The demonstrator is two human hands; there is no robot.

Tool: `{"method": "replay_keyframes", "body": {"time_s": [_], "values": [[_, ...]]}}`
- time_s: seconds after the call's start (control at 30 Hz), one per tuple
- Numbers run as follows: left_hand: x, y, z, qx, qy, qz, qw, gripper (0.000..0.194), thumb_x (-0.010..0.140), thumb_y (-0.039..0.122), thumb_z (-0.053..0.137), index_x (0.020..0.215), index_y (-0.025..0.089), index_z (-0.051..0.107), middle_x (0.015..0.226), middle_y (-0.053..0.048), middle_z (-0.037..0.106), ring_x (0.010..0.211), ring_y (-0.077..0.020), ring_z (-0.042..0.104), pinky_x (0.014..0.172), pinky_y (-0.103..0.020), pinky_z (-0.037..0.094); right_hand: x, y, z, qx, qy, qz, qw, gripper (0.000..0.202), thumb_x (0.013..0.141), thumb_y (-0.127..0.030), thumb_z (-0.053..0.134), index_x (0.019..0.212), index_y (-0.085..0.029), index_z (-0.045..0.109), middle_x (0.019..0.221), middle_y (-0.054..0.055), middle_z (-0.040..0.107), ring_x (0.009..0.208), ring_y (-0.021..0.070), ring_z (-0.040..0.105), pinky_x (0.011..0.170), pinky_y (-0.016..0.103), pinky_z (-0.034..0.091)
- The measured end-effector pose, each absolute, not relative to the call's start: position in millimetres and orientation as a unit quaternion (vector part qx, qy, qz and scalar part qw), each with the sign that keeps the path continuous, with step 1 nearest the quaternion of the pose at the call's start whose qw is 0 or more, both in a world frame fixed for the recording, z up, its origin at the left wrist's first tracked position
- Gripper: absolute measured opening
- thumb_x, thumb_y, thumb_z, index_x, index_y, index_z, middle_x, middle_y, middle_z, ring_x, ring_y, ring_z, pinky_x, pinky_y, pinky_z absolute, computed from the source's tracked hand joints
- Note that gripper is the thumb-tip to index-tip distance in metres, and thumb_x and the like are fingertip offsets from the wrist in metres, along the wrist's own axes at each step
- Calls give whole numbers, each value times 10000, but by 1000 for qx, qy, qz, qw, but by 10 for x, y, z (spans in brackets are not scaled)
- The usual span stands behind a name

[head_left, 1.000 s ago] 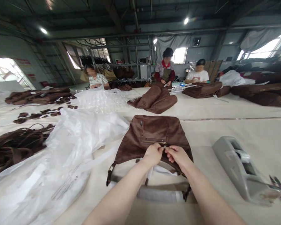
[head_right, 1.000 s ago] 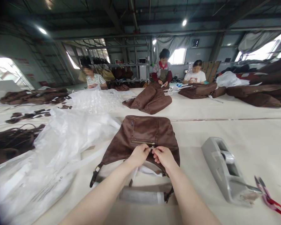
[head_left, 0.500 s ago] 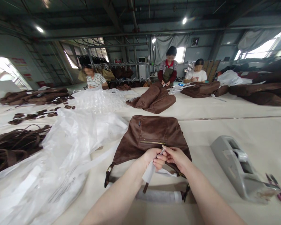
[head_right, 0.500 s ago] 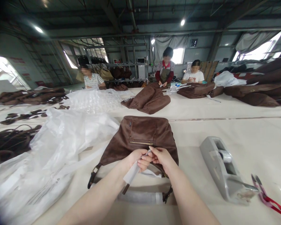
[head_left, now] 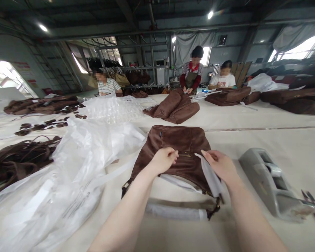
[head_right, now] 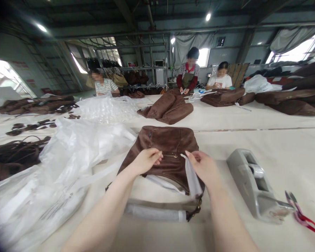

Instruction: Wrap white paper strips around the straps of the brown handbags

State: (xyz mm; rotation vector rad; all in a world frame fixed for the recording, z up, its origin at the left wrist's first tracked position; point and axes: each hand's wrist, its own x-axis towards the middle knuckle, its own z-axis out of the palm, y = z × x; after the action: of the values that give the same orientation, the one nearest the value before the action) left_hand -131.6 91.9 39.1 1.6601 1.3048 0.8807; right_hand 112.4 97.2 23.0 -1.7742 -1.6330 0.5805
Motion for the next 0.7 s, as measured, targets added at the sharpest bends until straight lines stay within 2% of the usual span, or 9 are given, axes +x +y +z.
{"method": "replay_keyframes", "body": {"time_s": [0.07, 0.13, 0.27, 0.37, 0.43, 0.5, 0.57, 0.63, 0.7], "values": [[-1488, 900, 579, 619, 525, 428, 398, 319, 832, 438, 502, 801, 137, 602, 774, -51, 638, 648, -123, 607, 639, -245, 500, 1297, 1053, 187, -732, -591, 175, 292, 606, 715, -690, 519, 977, -162, 660, 923, 145, 696, 910, 303, 631, 741, 364, 442], [-1640, 859, 748, 573, 529, 501, 375, 343, 801, 473, 543, 806, 134, 599, 769, -44, 631, 634, -114, 592, 640, -242, 498, 1373, 1134, 73, -744, -571, 228, 261, 627, 676, -691, 561, 946, -133, 656, 920, 188, 694, 915, 336, 637, 747, 388, 454], [-1881, 789, 945, 505, 536, 588, 335, 428, 716, 559, 606, 769, 134, 598, 717, -20, 609, 589, -98, 555, 627, -236, 485, 1275, 1165, -108, -675, -502, 434, 323, 464, 669, -590, 646, 838, -158, 646, 911, 177, 709, 851, 304, 668, 710, 368, 499], [-2025, 805, 938, 498, 558, 578, 326, 460, 683, 593, 619, 753, 138, 602, 707, -25, 618, 590, -109, 561, 629, -245, 483, 1133, 1057, -49, -553, -413, 634, 348, 426, 744, -530, 584, 907, -142, 648, 899, 147, 719, 835, 277, 680, 690, 372, 532], [-2112, 858, 874, 501, 585, 566, 294, 442, 702, 585, 601, 765, 148, 597, 709, -32, 634, 609, -128, 585, 636, -255, 486, 1024, 947, 58, -486, -400, 688, 361, 402, 774, -486, 551, 952, -140, 654, 917, 129, 720, 870, 268, 676, 726, 376, 540], [-2183, 925, 793, 509, 621, 546, 239, 396, 756, 549, 557, 806, 158, 597, 724, -44, 657, 653, -160, 619, 658, -273, 490, 879, 803, 177, -467, -441, 646, 412, 376, 770, -451, 569, 974, -149, 663, 945, 109, 718, 925, 268, 660, 794, 372, 530], [-2223, 978, 723, 531, 665, 489, 188, 345, 814, 485, 505, 868, 161, 609, 786, -73, 686, 735, -199, 649, 702, -300, 489, 695, 609, 284, -472, -533, 542, 446, 377, 767, -440, 592, 1001, -155, 670, 1006, 102, 706, 1000, 280, 629, 885, 380, 495], [-2232, 993, 684, 574, 709, 377, 162, 300, 841, 411, 491, 896, 154, 635, 873, -117, 700, 850, -245, 656, 759, -331, 474, 504, 366, 374, -457, -656, 413, 436, 416, 796, -421, 577, 1114, -160, 639, 1149, 110, 652, 1123, 290, 558, 998, 406, 413], [-2223, 965, 673, 606, 732, 271, 155, 234, 822, 349, 550, 852, 146, 663, 914, -149, 697, 925, -284, 643, 781, -344, 460, 354, 107, 446, -376, -774, 310, 405, 494, 819, -377, 554, 1272, -179, 543, 1290, 104, 562, 1241, 281, 458, 1070, 410, 332]]}}
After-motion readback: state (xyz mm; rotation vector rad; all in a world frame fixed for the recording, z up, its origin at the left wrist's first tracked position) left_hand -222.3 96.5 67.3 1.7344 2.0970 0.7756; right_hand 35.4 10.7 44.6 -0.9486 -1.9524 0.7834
